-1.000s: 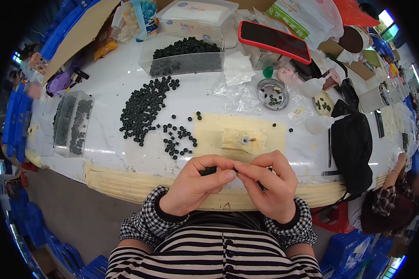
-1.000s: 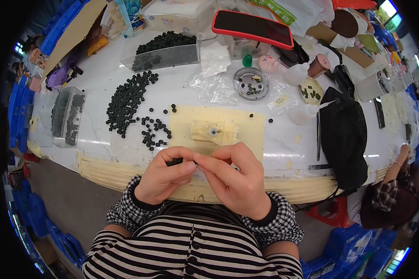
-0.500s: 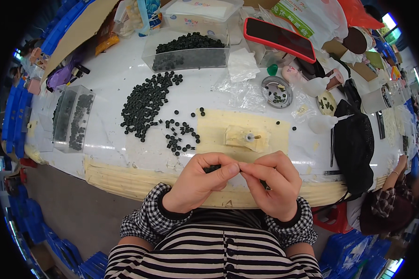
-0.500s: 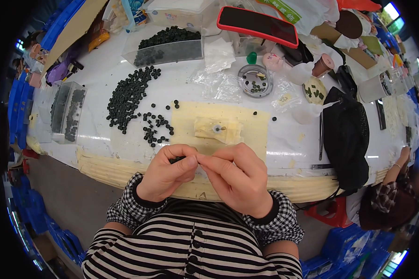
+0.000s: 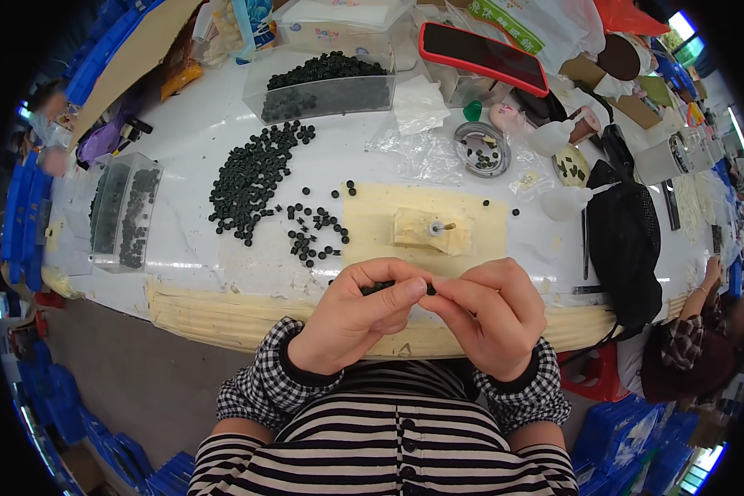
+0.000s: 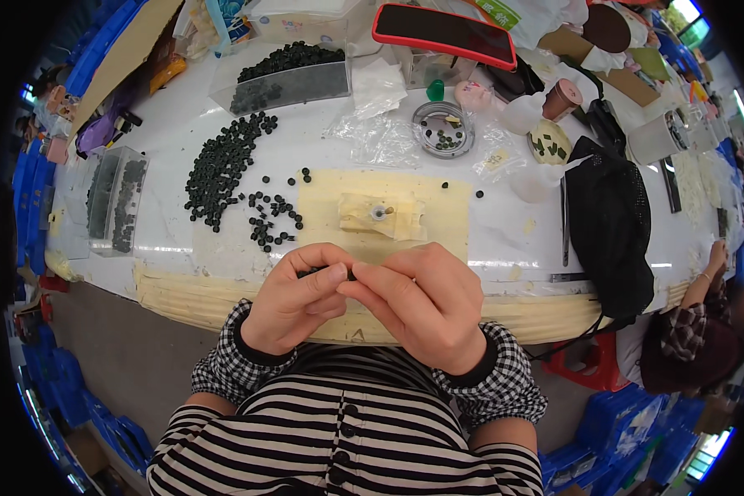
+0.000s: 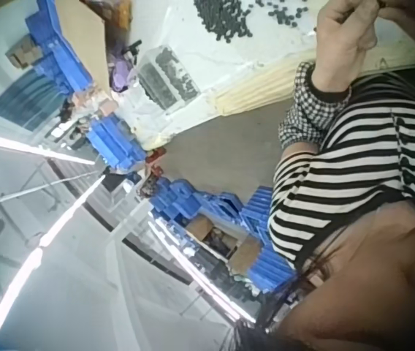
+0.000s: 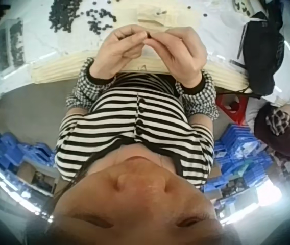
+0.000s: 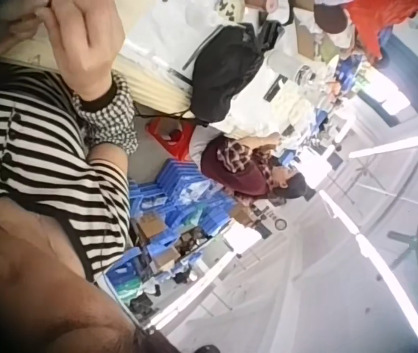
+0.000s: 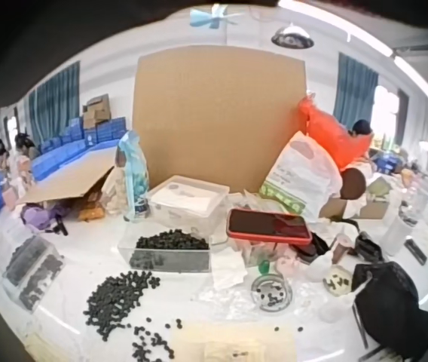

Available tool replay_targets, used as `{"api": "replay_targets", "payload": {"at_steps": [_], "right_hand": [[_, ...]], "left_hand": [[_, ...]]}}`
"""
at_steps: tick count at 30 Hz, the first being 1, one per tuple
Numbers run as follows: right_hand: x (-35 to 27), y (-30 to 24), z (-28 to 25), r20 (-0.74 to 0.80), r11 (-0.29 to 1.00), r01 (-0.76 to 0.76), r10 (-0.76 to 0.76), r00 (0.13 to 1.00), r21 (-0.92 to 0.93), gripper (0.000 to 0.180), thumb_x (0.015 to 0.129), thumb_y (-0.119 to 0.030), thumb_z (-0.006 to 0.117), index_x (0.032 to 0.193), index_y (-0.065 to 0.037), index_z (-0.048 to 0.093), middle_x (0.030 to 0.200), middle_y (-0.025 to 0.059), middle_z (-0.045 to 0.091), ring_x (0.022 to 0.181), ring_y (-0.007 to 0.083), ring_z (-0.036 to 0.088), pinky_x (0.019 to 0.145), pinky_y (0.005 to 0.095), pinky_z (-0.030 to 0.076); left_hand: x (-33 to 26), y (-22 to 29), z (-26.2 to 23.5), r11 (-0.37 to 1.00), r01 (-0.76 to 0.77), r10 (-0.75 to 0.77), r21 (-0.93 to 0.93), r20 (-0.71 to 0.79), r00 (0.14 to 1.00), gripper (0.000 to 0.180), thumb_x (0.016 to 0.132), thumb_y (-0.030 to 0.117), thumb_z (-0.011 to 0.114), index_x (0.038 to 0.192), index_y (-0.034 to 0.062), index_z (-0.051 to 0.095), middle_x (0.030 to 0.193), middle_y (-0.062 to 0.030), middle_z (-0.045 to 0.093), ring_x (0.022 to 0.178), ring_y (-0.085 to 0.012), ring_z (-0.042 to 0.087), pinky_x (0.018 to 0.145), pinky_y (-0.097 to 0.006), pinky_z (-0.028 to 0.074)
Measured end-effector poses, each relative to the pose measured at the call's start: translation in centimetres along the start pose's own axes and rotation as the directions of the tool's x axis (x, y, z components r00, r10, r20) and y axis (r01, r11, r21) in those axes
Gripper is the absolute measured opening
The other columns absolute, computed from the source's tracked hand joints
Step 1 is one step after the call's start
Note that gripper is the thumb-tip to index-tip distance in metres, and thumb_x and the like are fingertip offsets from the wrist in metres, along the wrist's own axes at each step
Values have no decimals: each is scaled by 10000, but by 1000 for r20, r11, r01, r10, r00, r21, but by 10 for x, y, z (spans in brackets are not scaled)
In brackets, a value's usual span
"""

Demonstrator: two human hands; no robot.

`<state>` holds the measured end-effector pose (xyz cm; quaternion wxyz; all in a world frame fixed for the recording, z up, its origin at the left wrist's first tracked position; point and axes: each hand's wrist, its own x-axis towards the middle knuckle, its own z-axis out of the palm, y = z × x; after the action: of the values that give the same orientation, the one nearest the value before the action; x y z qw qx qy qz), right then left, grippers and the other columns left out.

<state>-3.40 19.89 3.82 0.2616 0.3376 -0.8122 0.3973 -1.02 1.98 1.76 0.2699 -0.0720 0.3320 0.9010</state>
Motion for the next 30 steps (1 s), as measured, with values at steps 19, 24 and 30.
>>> {"api": "replay_targets", "payload": {"at_steps": [19,24,30], "right_hand": [[-11,-1,20,-73,988,-66,77,994,138,336,664,87,739,983,-17,714,771,61,621,600,160,578,490,250,455],[-14,-2,16,37,934,-195,192,981,299,340,714,99,717,1037,-8,702,811,83,630,639,144,583,527,232,459],[-16,2,17,92,897,-240,221,971,372,356,732,99,709,1070,-13,694,836,92,634,668,137,587,557,219,460]], "left_hand": [[0,-7,1,850,-360,425,384,-98,900,135,869,54,667,992,3,684,646,69,469,594,-19,387,553,-185,311],[3,-7,-7,623,-454,588,637,1,809,153,804,24,718,956,27,717,637,52,479,595,-26,396,566,-185,317],[2,-5,-6,406,-494,701,768,85,708,188,759,-6,730,941,38,727,612,25,468,566,-46,403,530,-198,319]]}}
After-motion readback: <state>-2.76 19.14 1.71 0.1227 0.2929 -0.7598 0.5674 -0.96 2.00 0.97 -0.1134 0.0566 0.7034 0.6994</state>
